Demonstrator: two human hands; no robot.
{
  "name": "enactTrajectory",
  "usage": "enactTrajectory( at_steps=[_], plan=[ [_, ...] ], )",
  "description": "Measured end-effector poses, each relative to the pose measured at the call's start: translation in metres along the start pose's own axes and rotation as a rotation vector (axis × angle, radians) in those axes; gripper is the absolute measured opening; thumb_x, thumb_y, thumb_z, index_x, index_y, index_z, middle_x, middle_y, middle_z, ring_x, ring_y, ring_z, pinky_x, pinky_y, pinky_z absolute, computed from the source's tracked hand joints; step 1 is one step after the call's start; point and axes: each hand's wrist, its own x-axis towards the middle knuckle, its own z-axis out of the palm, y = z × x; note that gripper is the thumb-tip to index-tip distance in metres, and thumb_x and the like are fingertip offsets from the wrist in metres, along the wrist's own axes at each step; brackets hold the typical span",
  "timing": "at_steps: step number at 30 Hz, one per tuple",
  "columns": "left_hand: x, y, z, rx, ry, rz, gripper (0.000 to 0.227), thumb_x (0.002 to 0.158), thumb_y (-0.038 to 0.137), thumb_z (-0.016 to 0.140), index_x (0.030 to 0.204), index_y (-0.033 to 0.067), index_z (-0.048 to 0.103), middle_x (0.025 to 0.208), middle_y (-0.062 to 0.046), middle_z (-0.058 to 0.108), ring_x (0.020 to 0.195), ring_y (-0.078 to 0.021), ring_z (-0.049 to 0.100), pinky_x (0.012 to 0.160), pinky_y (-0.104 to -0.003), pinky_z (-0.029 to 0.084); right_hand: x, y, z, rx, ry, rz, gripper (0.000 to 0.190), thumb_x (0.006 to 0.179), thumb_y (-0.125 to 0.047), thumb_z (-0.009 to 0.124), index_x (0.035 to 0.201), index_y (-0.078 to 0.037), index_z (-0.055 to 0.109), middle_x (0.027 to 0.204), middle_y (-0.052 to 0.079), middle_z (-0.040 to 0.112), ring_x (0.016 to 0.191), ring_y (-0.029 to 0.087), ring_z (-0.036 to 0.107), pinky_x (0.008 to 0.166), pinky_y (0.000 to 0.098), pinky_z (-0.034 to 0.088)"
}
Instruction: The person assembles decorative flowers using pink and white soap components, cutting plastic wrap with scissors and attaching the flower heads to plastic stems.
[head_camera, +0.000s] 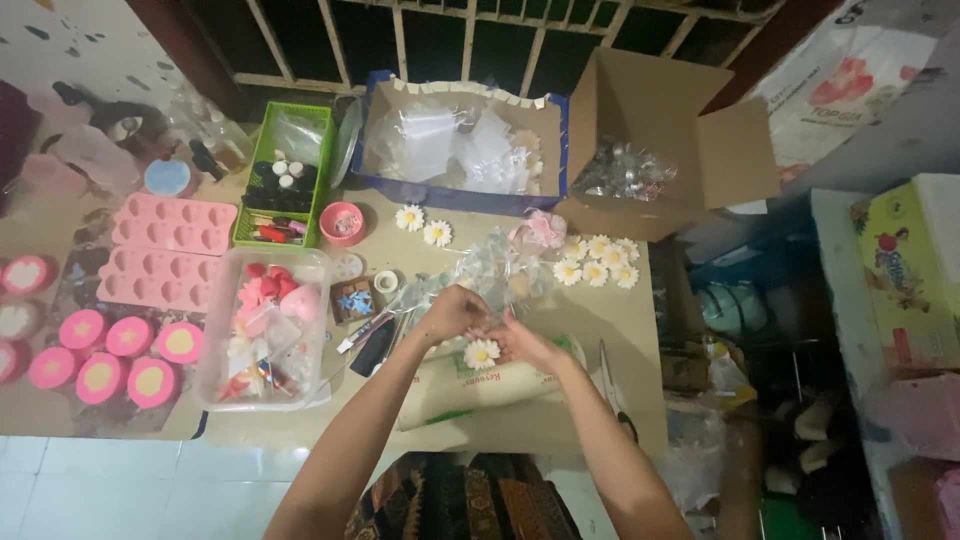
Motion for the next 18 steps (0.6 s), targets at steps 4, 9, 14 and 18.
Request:
enactTrajectory(
  at_steps=[4,9,14,18],
  plan=[
    [0.004,-0.002,-0.003,0.079,0.027,-0.005,0.013,0.08,-0.003,0.071,0.091,-0.002,0.078,0.076,-0.01,0.076,0.061,-0.0132,0.073,0.053,-0.027,0.06,-0.002,0.007,0.008,-0.103,0.156,0.01,0.087,0.096,-0.072,0.024,0.153,-0.012,0.052,0.147,-0.007,0.056,0.116,0.014,0.061,0.102,0.0368,0.048],
    [0.013,-0.033,-0.001,0.182,0.102,-0.042,0.016,0.078,0.008,0.083,0.092,0.0001,0.08,0.074,-0.008,0.075,0.063,-0.0137,0.068,0.057,-0.03,0.057,-0.018,0.009,0.035,-0.351,0.309,-0.177,0.117,0.078,0.007,0.082,0.164,-0.024,0.009,0.108,0.01,0.055,0.091,0.015,0.056,0.078,0.0302,0.052],
    [0.017,-0.096,0.008,-0.082,0.042,-0.092,0.022,0.081,0.017,0.084,0.096,0.0009,0.081,0.082,-0.009,0.076,0.07,-0.014,0.068,0.065,-0.033,0.057,-0.018,0.003,0.044,-0.286,0.336,-0.179,0.109,0.077,0.012,0.078,0.159,-0.025,0.016,0.11,0.008,0.064,0.092,0.012,0.063,0.077,0.0273,0.055],
    [-0.001,-0.079,0.007,0.167,-0.053,-0.108,0.024,0.093,0.026,0.075,0.1,0.0031,0.081,0.092,-0.007,0.077,0.082,-0.0157,0.07,0.077,-0.034,0.055,0.006,0.05,0.013,-0.323,0.318,-0.237,0.071,0.081,0.013,0.079,0.141,-0.008,0.048,0.116,0.008,0.067,0.104,0.014,0.069,0.082,0.0309,0.061]
  ],
)
